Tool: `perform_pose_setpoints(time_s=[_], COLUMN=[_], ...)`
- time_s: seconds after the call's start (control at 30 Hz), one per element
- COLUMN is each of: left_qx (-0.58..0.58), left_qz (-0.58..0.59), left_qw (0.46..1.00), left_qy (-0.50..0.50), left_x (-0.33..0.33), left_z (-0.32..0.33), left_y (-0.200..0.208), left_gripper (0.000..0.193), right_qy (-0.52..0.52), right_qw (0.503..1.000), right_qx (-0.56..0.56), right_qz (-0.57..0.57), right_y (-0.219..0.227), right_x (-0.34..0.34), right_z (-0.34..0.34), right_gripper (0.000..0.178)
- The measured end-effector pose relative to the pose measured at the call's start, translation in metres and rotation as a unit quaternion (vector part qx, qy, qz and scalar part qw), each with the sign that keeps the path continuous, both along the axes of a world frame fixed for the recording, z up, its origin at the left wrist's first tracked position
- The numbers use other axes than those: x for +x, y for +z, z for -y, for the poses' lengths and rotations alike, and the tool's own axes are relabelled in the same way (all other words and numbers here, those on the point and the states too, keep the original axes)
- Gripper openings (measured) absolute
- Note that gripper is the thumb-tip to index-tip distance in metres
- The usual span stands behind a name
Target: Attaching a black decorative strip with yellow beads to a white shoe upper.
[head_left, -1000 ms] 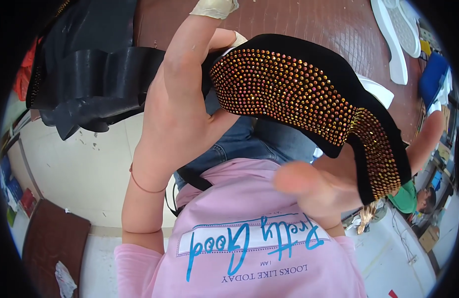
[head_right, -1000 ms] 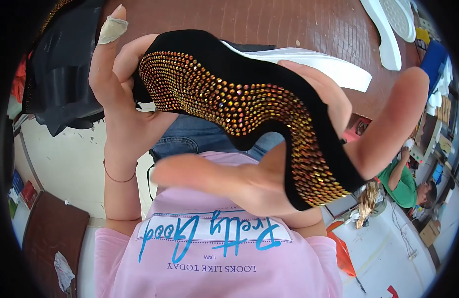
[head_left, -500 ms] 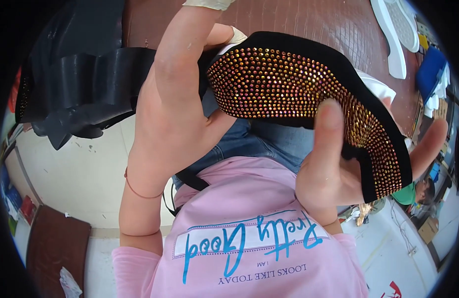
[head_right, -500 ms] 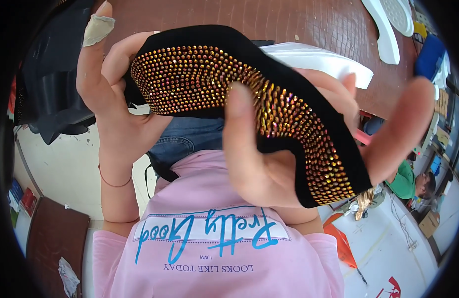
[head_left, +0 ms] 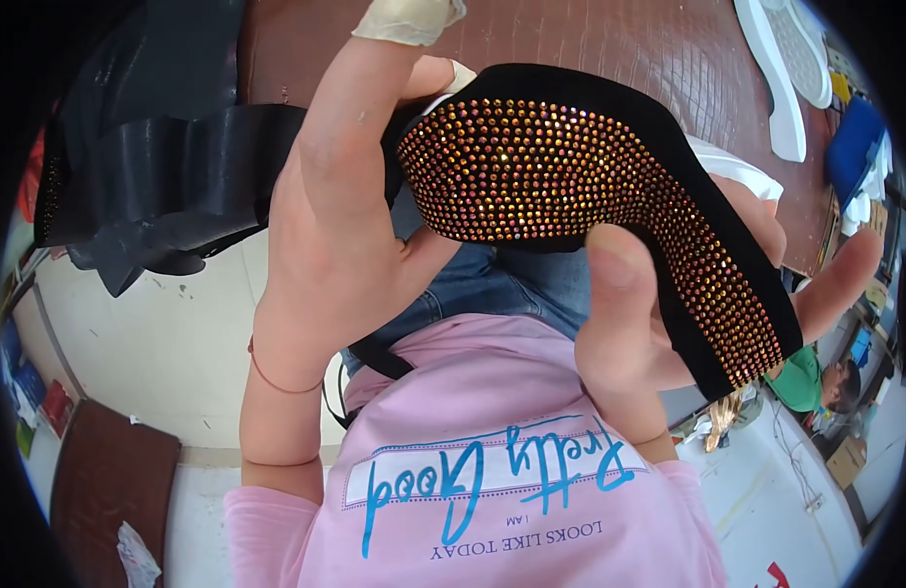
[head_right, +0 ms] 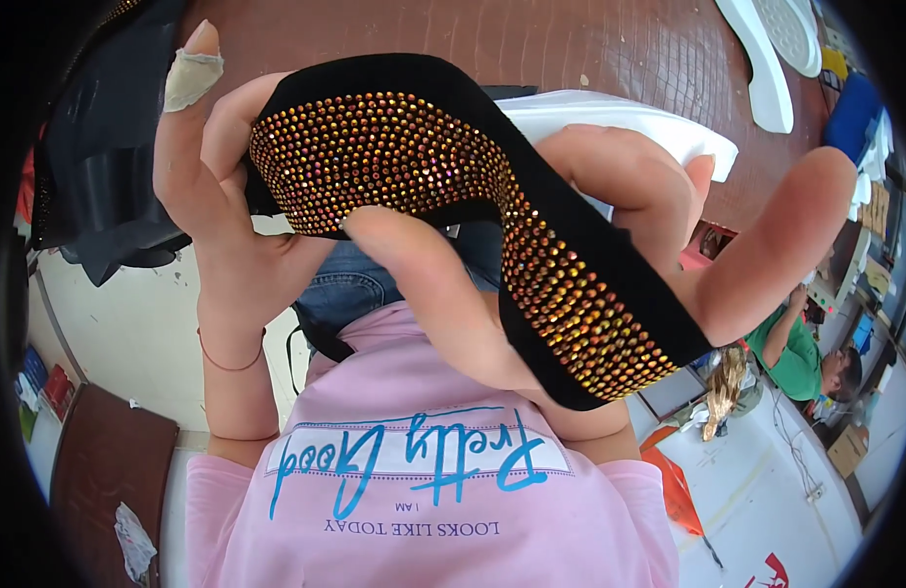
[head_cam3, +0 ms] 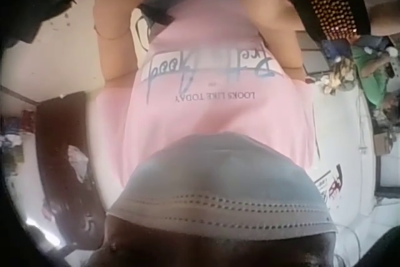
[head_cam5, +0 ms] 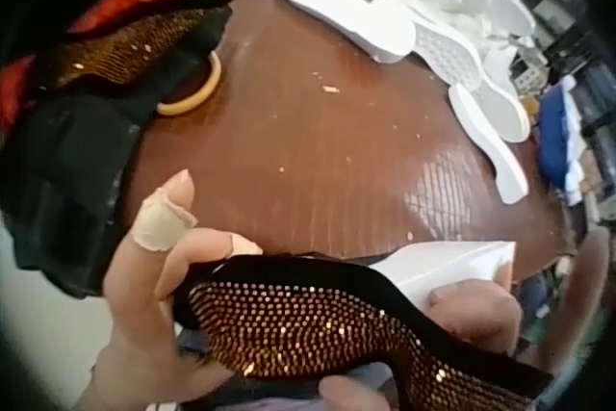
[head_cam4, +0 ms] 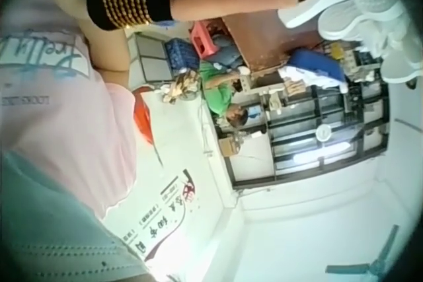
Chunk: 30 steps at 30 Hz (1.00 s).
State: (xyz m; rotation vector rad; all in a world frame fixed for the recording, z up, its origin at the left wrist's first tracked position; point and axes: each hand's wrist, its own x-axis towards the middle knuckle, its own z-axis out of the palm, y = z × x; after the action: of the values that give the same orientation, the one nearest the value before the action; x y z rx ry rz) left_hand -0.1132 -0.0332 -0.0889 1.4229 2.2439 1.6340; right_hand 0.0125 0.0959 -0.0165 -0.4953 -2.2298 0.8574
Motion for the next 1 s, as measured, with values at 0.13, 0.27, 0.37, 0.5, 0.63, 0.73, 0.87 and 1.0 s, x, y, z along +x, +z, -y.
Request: perform_pose_setpoints(time_s=[0.13, 0.27, 0.37, 0.5, 0.63, 0.73, 0.87, 1.0], left_qx=[0.023, 0.012, 0.015, -0.001, -0.056, -0.013, 0.031, 0.065], left_qz=[0.017, 0.02, 0.045, 0.052, 0.003, -0.012, 0.047, 0.109], left_qw=[1.0, 1.0, 0.999, 0.998, 0.998, 1.0, 0.998, 0.991], left_qy=[0.005, 0.011, -0.006, -0.025, -0.03, -0.002, -0.011, -0.027], left_x=[0.003, 0.004, 0.001, 0.0, -0.001, -0.004, -0.001, 0.001], left_z=[0.0, 0.0, 0.0, 0.003, 0.005, -0.001, -0.004, -0.004], left_y=[-0.003, 0.0, 0.002, 0.001, -0.002, 0.004, 0.0, -0.004], left_gripper=[0.088, 0.085, 0.086, 0.086, 0.085, 0.084, 0.085, 0.086], right_qy=[-0.002, -0.088, -0.065, -0.016, -0.003, -0.025, -0.007, -0.003], right_qw=[1.0, 0.995, 0.998, 0.998, 0.997, 1.0, 0.994, 0.98], right_qx=[0.005, 0.029, 0.023, 0.0, -0.025, -0.013, -0.084, -0.159], right_qz=[0.014, 0.044, 0.01, -0.063, -0.072, -0.007, -0.064, -0.122], right_y=[0.004, 0.014, 0.016, 0.014, 0.014, 0.021, 0.015, 0.01], right_x=[-0.011, -0.017, -0.016, -0.012, -0.006, -0.009, -0.017, -0.024], right_z=[0.01, 0.028, 0.029, 0.031, 0.031, 0.025, 0.028, 0.04], right_gripper=[0.092, 0.094, 0.093, 0.091, 0.089, 0.089, 0.095, 0.099])
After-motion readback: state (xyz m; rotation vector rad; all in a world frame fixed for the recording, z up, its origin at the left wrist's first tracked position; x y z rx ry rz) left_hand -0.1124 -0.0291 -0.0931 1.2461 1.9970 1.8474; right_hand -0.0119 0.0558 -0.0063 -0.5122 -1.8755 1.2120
